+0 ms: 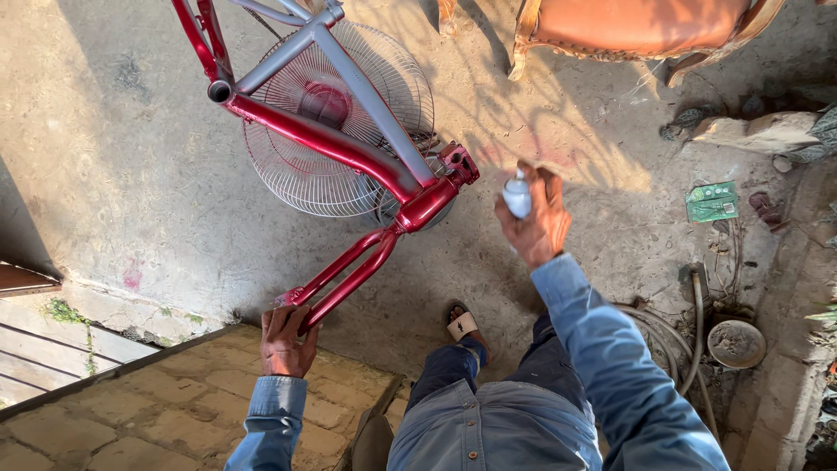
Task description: The person spray paints a bicycle frame red using a spray can. They rotate the frame to cover all sides, including the fork and chainstay, while it rests on a fan. The frame is fully coated by the end of the clip.
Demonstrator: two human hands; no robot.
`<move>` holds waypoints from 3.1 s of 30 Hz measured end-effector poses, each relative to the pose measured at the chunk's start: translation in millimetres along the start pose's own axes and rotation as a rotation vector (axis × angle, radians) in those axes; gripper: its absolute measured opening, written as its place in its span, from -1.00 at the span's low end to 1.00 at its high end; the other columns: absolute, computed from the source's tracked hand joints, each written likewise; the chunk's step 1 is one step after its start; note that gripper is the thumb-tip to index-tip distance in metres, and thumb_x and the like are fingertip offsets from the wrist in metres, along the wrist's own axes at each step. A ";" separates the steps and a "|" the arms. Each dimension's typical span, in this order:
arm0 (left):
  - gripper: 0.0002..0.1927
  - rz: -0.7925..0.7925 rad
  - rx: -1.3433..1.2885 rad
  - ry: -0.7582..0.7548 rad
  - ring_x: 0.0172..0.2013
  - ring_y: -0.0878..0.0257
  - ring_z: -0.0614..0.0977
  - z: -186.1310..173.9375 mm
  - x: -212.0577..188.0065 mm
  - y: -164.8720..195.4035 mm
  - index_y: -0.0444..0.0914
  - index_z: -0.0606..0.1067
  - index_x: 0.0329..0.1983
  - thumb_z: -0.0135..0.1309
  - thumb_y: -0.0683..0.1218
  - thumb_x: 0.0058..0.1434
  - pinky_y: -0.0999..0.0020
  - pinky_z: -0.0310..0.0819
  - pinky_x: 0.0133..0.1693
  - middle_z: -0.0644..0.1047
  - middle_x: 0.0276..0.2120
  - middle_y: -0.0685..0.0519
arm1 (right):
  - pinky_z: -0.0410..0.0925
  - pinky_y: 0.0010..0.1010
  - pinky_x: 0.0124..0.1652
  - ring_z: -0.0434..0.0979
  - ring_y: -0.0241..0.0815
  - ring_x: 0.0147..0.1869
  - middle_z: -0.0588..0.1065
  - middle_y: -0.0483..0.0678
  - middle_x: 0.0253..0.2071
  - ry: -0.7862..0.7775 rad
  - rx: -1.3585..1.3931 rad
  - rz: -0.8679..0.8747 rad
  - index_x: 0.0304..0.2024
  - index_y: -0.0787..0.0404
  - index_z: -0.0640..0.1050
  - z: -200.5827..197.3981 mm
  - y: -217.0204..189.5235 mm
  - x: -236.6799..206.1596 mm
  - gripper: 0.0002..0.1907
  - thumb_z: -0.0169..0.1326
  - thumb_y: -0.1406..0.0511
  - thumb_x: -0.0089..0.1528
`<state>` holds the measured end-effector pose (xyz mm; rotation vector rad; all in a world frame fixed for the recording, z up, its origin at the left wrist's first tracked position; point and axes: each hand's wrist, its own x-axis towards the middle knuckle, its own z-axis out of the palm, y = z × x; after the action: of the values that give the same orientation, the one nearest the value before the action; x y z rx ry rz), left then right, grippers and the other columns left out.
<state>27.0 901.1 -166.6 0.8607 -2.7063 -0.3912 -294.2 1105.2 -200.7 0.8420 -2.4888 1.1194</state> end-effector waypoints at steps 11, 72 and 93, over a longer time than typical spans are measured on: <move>-0.61 0.018 0.053 -0.032 -0.04 -0.05 0.48 3.4 -1.0 0.3 -0.27 0.59 -0.11 0.34 -0.20 -0.06 0.04 0.46 -0.02 0.50 -0.13 -0.04 | 0.59 -0.23 -0.40 0.67 0.12 -0.12 0.44 0.25 0.10 -0.171 0.174 -0.057 0.22 0.13 0.46 16.5 -2.3 -45.5 -0.39 0.36 0.20 0.16; -0.83 0.047 0.139 0.340 -0.06 0.06 0.46 80.1 -73.8 -73.6 -0.11 0.51 -0.28 0.22 -0.25 0.18 0.04 0.31 0.04 0.44 -0.16 0.06 | 0.56 -0.23 -0.36 0.63 -0.02 -0.10 0.38 0.05 0.17 -0.404 -0.445 -0.820 0.26 0.05 0.49 6.5 -22.1 3.9 -0.42 0.31 0.11 0.24; -0.79 -0.050 0.072 0.237 -0.04 -0.01 0.47 74.8 -74.1 -70.7 -0.15 0.53 -0.15 0.10 -0.18 0.11 -0.05 0.31 0.12 0.46 -0.15 -0.02 | 0.58 -0.14 -0.01 0.63 0.14 0.12 0.42 0.13 0.20 -0.308 -0.218 -0.606 0.29 0.16 0.45 -44.4 -30.3 -14.4 -0.35 0.42 0.29 0.20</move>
<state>96.8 902.2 -272.5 0.9322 -2.4977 -0.1896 -263.4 1128.3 -160.5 1.6460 -2.2543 0.5315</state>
